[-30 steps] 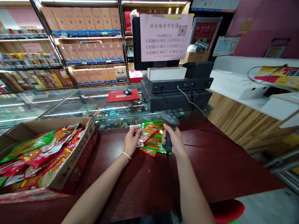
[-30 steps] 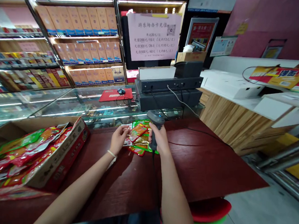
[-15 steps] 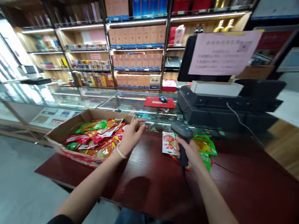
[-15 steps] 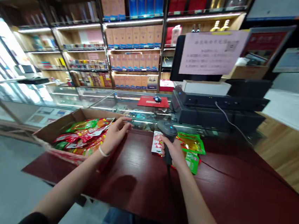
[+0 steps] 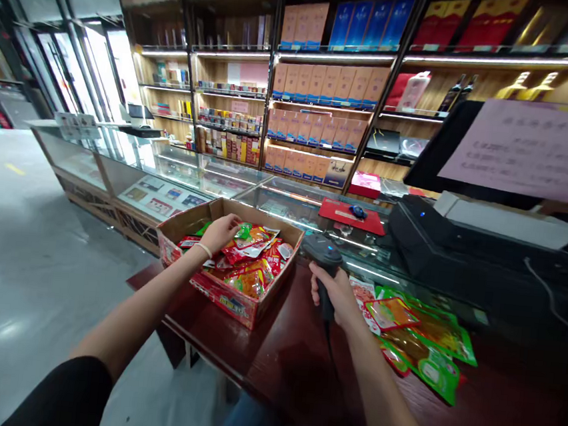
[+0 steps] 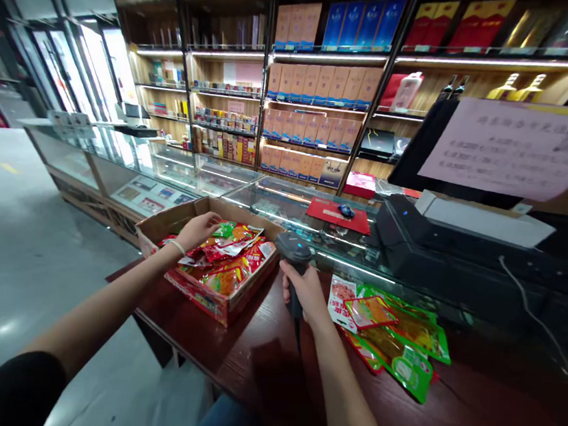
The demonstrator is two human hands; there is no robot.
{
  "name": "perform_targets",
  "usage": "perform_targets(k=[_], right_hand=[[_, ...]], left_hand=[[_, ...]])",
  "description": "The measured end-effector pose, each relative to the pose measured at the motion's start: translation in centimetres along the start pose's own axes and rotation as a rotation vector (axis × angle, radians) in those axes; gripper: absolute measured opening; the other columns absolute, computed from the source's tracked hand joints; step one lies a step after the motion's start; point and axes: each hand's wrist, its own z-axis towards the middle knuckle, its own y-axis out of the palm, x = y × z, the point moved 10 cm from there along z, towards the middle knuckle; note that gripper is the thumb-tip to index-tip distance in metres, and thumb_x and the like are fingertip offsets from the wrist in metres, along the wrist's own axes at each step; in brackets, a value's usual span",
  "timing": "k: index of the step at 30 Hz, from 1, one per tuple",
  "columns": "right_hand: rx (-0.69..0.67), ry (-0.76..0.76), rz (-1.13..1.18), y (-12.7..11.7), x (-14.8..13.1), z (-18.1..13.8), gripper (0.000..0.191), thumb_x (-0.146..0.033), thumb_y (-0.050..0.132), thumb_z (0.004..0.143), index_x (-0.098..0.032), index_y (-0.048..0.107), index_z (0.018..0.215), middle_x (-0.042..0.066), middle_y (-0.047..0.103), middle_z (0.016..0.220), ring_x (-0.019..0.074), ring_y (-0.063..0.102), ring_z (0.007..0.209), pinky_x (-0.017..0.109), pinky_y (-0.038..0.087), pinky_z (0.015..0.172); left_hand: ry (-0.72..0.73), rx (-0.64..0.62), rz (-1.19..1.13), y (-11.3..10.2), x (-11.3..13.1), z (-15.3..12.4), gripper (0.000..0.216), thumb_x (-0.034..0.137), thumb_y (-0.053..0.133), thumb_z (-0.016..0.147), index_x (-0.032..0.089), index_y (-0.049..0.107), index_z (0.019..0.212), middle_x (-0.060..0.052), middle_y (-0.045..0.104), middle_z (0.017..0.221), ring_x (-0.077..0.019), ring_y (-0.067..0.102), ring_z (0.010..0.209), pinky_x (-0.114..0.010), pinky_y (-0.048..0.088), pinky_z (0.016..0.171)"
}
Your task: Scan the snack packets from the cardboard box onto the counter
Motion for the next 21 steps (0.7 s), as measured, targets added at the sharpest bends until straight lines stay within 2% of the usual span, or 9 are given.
perform_targets(k=[3, 7, 10, 13, 15, 17, 21], right_hand=[[-0.015, 0.003, -0.005, 1.3, 0.2, 0.6, 0.036, -0.047, 0.070, 0.076, -0.018, 0.052, 0.064, -0.004, 0.052, 0.050, 0.0093, 0.047, 0.034, 0.021, 0.039, 0.032], [-0.005, 0.000, 0.018, 1.8, 0.2, 0.8, 0.033, -0.046, 0.072, 0.074, -0.019, 0.054, 0.074, -0.005, 0.052, 0.051, 0.0092, 0.047, 0.035, 0.020, 0.039, 0.032], [-0.018, -0.012, 0.016, 1.9, 0.1, 0.8, 0.032, -0.047, 0.070, 0.076, -0.018, 0.056, 0.076, -0.005, 0.052, 0.052, 0.0090, 0.047, 0.035, 0.020, 0.039, 0.033], [-0.010, -0.008, 0.024, 1.5, 0.1, 0.7, 0.030, -0.046, 0.070, 0.077, -0.018, 0.057, 0.078, -0.005, 0.052, 0.052, 0.0091, 0.047, 0.035, 0.020, 0.039, 0.033], [0.001, 0.002, 0.021, 1.3, 0.1, 0.5, 0.031, -0.046, 0.071, 0.076, -0.018, 0.057, 0.078, -0.005, 0.052, 0.052, 0.0090, 0.047, 0.035, 0.020, 0.040, 0.033], [0.012, 0.012, 0.011, 1.0, 0.0, 0.3, 0.033, -0.048, 0.071, 0.075, -0.018, 0.055, 0.073, -0.005, 0.052, 0.052, 0.0090, 0.047, 0.035, 0.020, 0.040, 0.033], [0.030, 0.013, 0.008, 0.3, -0.5, -0.5, 0.034, -0.048, 0.072, 0.073, -0.019, 0.054, 0.074, -0.005, 0.051, 0.052, 0.0091, 0.047, 0.035, 0.020, 0.039, 0.032]], left_hand=[[0.035, -0.171, 0.136, 2.6, -1.3, 0.2, 0.022, 0.024, 0.056, 0.080, 0.016, 0.065, 0.099, -0.011, 0.068, 0.094, -0.0239, 0.062, 0.089, -0.033, 0.046, 0.081], [0.185, -0.365, 0.186, 6.5, -0.1, -0.4, 0.022, 0.026, 0.053, 0.082, 0.019, 0.067, 0.098, -0.011, 0.065, 0.100, -0.0240, 0.060, 0.093, -0.034, 0.044, 0.087], [0.186, -0.387, 0.296, 8.3, -0.6, -0.4, 0.032, 0.028, 0.049, 0.085, 0.014, 0.064, 0.109, -0.017, 0.061, 0.111, -0.0282, 0.058, 0.102, -0.039, 0.041, 0.094], [0.106, -0.392, 0.365, 9.0, -2.2, 0.0, 0.047, 0.035, 0.049, 0.085, 0.009, 0.054, 0.124, -0.023, 0.055, 0.124, -0.0341, 0.051, 0.116, -0.045, 0.037, 0.099], [0.076, -0.426, 0.359, 9.2, -2.6, 0.0, 0.056, 0.042, 0.051, 0.084, 0.008, 0.049, 0.129, -0.024, 0.054, 0.127, -0.0348, 0.050, 0.119, -0.044, 0.037, 0.099], [0.054, -0.444, 0.375, 9.0, -2.4, 0.0, 0.054, 0.044, 0.051, 0.083, 0.010, 0.051, 0.125, -0.023, 0.060, 0.120, -0.0332, 0.056, 0.112, -0.042, 0.040, 0.095], [0.023, -0.428, 0.441, 8.0, -1.0, -0.3, 0.037, 0.036, 0.054, 0.081, 0.013, 0.057, 0.110, -0.020, 0.068, 0.097, -0.0331, 0.064, 0.094, -0.041, 0.043, 0.084]])
